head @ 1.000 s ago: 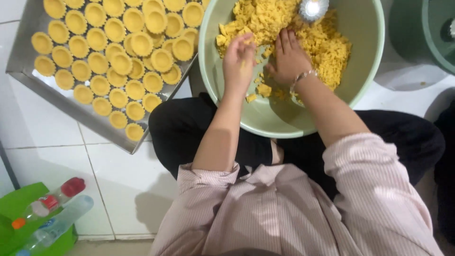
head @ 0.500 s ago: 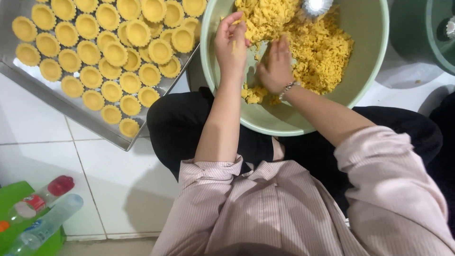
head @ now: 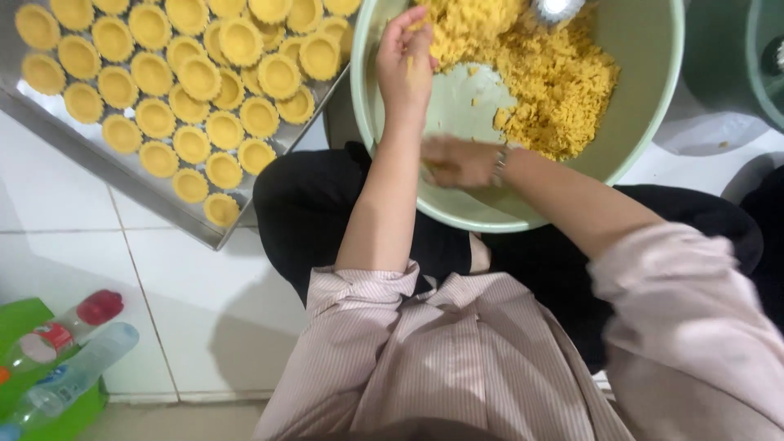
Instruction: The person scoops yellow dough from a large bowl, presses it into a fluted metal mold, and shapes it into a small cup. They then place the finished cup onto a metal tray filled with similar cups. This process is repeated continuously.
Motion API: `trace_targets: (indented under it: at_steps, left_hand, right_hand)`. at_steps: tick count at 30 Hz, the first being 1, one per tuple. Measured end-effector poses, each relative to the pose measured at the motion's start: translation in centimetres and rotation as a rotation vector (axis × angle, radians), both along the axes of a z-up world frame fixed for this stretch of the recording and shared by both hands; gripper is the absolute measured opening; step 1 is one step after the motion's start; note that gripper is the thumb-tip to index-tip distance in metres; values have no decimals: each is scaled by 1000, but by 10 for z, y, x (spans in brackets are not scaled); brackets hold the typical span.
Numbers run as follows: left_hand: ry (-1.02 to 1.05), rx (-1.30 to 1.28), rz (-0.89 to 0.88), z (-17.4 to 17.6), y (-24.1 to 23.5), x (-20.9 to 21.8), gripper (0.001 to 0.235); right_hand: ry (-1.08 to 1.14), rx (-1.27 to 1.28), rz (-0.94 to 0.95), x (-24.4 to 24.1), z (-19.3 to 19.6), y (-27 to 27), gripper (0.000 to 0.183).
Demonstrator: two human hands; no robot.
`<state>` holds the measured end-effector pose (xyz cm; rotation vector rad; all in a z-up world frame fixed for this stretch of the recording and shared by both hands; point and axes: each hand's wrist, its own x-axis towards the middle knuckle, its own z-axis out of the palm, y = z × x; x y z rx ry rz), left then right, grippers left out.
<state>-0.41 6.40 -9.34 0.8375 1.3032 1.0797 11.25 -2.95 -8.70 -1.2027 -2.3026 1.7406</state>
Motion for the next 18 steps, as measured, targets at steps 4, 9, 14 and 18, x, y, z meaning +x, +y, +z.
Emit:
trace_targets:
  at_steps: [4, 9, 14, 18]
  left_hand:
    - [-10, -100, -59, 10, 4, -4, 28]
    - [9, -150, 9, 9, 10, -8, 26]
    - [97, -85, -234, 25, -1, 5, 33]
    - [159, 110, -443, 64, -40, 34, 31]
  right_hand:
    - [-377, -160, 136, 64, -13, -34, 39]
    - [-874, -257, 165, 43, 53, -17, 45]
    - [-260, -606, -233, 77, 57, -10, 35]
    - [566, -819, -1301, 66, 50, -25, 20]
